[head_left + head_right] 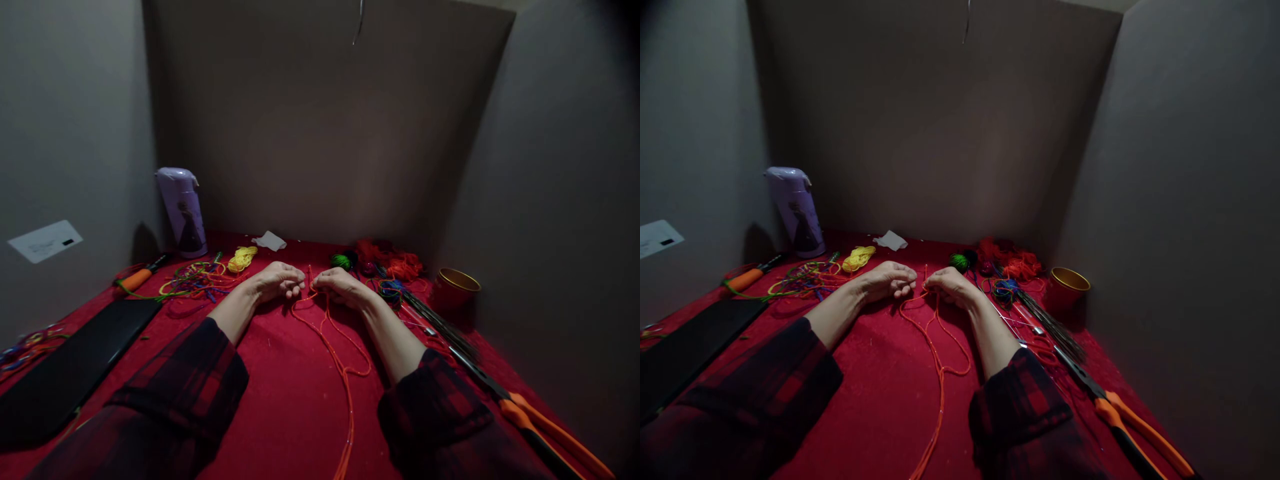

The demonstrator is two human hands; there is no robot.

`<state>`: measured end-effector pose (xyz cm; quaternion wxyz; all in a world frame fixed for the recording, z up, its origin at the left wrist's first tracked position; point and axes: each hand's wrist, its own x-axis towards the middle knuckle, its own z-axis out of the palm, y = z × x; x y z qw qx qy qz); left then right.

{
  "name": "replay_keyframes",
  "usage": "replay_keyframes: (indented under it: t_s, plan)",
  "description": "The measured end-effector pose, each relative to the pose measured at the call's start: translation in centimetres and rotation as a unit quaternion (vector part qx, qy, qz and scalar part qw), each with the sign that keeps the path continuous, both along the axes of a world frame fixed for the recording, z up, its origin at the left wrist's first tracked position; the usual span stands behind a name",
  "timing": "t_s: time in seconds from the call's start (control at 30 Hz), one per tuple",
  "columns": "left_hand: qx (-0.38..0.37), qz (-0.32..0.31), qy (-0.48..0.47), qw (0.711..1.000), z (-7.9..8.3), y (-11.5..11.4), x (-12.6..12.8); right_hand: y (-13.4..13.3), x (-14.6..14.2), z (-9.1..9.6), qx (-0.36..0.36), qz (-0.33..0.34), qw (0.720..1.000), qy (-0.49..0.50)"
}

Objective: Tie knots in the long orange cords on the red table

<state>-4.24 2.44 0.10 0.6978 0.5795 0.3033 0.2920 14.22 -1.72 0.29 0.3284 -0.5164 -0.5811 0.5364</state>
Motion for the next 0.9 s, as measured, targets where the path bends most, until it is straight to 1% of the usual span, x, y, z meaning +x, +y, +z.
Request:
replay_keyframes:
  t_s: [0.13,0.3,0.63,0.8,0.9]
  plan:
    - [0.004,0.006,0.012,1.000,-0.08,0.05,0.09,-0.05,-0.01,0.06,0.000,-0.001,1.000,0.000]
    - [0.014,-0.007,0.013,1.000,-0.48,0.50,-0.05,-0.03,-0.04,0.07,-0.002,-0.003,1.000,0.000]
    - [0.006,0.002,0.032,0.999,-0.74,0.90,-0.05,-0.01,-0.01,0.06,-0.003,-0.003,1.000,-0.001]
    - [0.002,0.001,0.021,1.000,-0.63,0.74,-0.05,0.11,0.07,-0.09,-0.004,0.002,1.000,0.004]
    - [0.000,-0.010,0.004,1.000,-0.60,0.70,-0.12,0.16,0.09,-0.17,-0.001,0.001,1.000,0.008]
